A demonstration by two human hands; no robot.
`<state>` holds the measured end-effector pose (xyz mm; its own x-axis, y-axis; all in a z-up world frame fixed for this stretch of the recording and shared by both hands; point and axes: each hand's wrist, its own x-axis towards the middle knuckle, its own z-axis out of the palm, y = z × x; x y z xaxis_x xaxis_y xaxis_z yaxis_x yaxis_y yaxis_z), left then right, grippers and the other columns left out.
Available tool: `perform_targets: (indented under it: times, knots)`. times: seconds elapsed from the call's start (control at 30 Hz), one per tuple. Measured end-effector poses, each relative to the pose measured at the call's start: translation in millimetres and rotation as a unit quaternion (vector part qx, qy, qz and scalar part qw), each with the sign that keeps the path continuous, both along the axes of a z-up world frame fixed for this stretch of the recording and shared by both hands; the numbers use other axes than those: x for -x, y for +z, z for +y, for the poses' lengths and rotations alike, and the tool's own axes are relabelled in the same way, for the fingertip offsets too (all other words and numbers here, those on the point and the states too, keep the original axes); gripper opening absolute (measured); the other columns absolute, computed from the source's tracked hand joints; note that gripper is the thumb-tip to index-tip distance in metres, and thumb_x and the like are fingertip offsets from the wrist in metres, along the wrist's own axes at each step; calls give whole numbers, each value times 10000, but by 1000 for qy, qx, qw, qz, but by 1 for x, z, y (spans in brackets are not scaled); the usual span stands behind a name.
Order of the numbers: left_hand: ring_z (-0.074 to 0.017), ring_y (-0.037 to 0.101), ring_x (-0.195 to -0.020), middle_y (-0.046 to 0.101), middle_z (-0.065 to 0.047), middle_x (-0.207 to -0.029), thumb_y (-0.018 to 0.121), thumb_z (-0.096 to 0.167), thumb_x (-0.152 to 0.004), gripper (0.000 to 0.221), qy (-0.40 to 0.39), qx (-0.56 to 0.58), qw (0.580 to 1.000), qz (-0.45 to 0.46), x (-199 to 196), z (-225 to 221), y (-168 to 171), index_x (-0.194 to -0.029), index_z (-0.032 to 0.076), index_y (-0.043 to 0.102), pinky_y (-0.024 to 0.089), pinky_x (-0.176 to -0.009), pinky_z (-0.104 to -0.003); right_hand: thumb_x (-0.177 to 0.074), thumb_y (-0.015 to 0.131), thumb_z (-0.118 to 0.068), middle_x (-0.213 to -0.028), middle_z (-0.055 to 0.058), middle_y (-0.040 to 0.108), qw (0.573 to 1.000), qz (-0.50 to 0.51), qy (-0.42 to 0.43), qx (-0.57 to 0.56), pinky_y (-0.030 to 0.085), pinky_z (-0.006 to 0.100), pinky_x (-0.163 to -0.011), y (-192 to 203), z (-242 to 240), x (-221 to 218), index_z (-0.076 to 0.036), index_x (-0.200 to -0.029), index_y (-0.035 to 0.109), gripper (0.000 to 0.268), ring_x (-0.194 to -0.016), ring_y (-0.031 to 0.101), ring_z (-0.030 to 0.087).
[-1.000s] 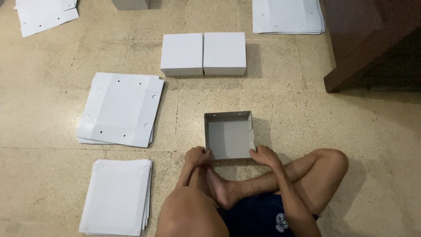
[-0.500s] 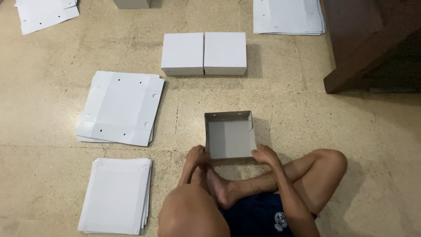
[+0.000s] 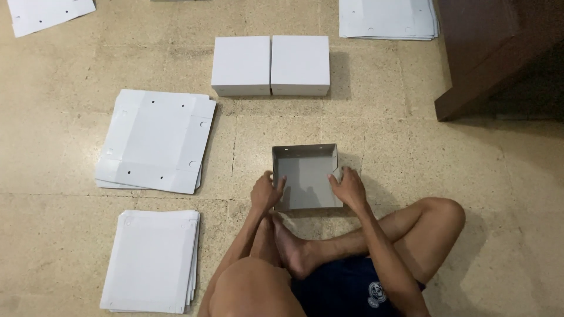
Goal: Folding flat cardboard sheets into boxes and stacking them.
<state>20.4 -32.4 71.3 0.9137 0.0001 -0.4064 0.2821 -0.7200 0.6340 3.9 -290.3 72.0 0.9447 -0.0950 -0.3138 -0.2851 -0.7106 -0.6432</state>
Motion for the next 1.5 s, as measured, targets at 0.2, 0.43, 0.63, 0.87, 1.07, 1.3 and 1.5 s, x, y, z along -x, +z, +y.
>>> perform_targets:
  times: [0.2,0.43,0.63,0.87,1.07,1.3,1.5]
  knots:
    - [-436,711,-995,717,-258,-1000,482,215,-1013,327,37,-25,998,-48,-63,-30,-5,-1146,-56,608,575,-820,-577,-1044,389,-228,-1332,476,453,998,-42,-32,-27,431,642,-1012,4,26,-53,261,-1410,300,618,-1244,511,568]
    - [-442,729,-891,698,-236,-835,557,43,-915,119,23,-127,988,-85,-118,-24,-99,-944,-31,645,596,-751,-554,-1051,366,-108,-863,327,663,994,-57,-78,42,580,531,-637,-80,15,-97,151,-1044,584,339,-831,709,482]
    - [-415,744,-812,708,-224,-781,520,13,-926,166,23,-140,980,-139,-112,-19,-83,-911,-9,684,611,-693,-515,-987,479,-32,-765,349,667,987,-116,-96,62,574,556,-597,-91,10,-102,143,-928,634,241,-755,711,489]
    - [-368,756,-823,733,-204,-816,500,40,-953,169,4,-166,978,-128,-117,-21,-95,-920,2,661,615,-708,-488,-929,542,-13,-840,336,699,987,-111,-89,81,592,562,-660,-99,9,-102,119,-961,649,173,-806,720,470]
    - [-343,761,-834,740,-175,-822,491,65,-950,184,-16,-182,977,-107,-125,-21,-98,-919,20,667,612,-720,-456,-924,535,-13,-807,319,695,987,-109,-94,76,583,505,-614,-94,9,-101,118,-990,649,186,-761,727,444]
    - [-334,763,-835,743,-163,-817,526,91,-949,181,-9,-197,974,-110,-120,-23,-97,-921,19,689,617,-719,-449,-935,510,10,-800,332,693,986,-112,-90,84,586,526,-589,-99,8,-104,131,-975,639,181,-743,719,470]
    - [-320,763,-823,739,-162,-814,502,61,-952,159,-27,-199,975,-91,-122,-23,-92,-917,20,652,615,-729,-434,-946,503,28,-800,324,697,984,-121,-75,109,581,483,-541,-85,13,-100,143,-1017,629,185,-702,722,444]
